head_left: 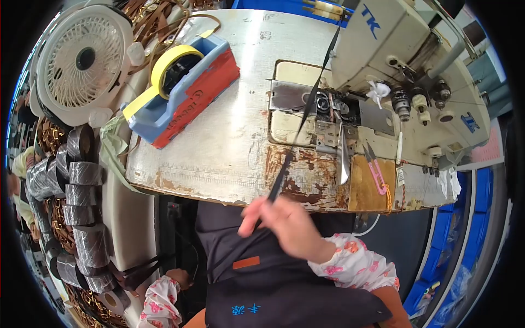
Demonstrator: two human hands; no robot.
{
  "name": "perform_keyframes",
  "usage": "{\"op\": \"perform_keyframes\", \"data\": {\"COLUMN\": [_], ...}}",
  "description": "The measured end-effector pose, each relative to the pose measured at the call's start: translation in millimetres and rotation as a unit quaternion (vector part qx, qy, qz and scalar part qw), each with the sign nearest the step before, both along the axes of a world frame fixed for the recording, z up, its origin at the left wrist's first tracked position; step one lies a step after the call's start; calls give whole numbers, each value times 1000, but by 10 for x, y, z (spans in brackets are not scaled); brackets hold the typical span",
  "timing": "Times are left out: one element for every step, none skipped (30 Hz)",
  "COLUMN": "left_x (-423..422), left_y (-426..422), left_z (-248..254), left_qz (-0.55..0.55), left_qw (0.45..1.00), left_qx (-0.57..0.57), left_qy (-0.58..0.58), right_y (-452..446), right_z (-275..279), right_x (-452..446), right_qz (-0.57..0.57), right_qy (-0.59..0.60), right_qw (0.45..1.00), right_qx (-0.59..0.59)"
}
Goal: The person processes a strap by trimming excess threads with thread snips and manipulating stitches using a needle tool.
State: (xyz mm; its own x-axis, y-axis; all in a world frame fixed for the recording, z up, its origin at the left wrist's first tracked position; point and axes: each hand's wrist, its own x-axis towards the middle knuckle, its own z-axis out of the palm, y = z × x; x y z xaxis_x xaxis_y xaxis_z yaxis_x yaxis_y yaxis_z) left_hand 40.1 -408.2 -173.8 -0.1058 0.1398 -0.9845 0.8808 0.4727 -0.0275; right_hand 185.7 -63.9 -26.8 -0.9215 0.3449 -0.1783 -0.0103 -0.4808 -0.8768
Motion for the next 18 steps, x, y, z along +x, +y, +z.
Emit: {"op": "perform_keyframes", "data": {"left_x": [8, -15, -50, -83, -118, -150, -161, -155, -134, -86, 21, 95, 85, 31, -65, -179, -298, -408], "left_y": [-107, -46, 96, 245, 502, 832, 1173, 1478, 1699, 1889, 2078, 2253, 2414, 2560, 2697, 2832, 2938, 3024], "left_z": [-97, -78, 10, 101, 317, 610, 918, 1178, 1317, 1423, 1517, 1588, 1637, 1683, 1732, 1794, 1913, 2065], "left_qz": [-5, -3, 9, 21, 246, 447, 431, 412, 376, 337, 397, 450, 491, 530, 537, 542, 529, 513], "left_qw": [999, 999, 999, 996, 938, 783, 753, 721, 719, 714, 661, 601, 562, 521, 479, 437, 414, 388], "left_qx": [-39, -36, 12, 61, 230, 378, 429, 478, 482, 484, 457, 424, 412, 397, 427, 456, 534, 607], "left_qy": [17, 17, 39, 59, -80, -211, -250, -286, -332, -376, -443, -507, -523, -540, -548, -554, -513, -466], "right_y": [-119, -231, -374, -490, -559, -594, -614, -643, -692, -744, -764, -745, -711, -673, -610, -560, -522, -491], "right_z": [-5, -1, -121, -282, -348, -422, -493, -531, -544, -556, -557, -537, -498, -460, -425, -382, -331, -272], "right_x": [-6, 8, 33, 70, 84, 84, 81, 85, 100, 121, 124, 110, 108, 114, 106, 95, 81, 69], "right_qz": [84, 210, 269, 316, 318, 323, 343, 361, 365, 352, 338, 340, 309, 279, 297, 300, 244, 186], "right_qy": [5, -33, 3, 36, 36, 34, 29, 26, 28, 50, 71, 70, 58, 44, 11, 8, -13, -33], "right_qw": [993, 971, 952, 922, 919, 916, 897, 877, 874, 866, 856, 853, 876, 898, 896, 894, 920, 942], "right_qx": [79, 113, 145, 219, 233, 236, 277, 316, 320, 353, 386, 390, 365, 338, 329, 333, 307, 278]}}
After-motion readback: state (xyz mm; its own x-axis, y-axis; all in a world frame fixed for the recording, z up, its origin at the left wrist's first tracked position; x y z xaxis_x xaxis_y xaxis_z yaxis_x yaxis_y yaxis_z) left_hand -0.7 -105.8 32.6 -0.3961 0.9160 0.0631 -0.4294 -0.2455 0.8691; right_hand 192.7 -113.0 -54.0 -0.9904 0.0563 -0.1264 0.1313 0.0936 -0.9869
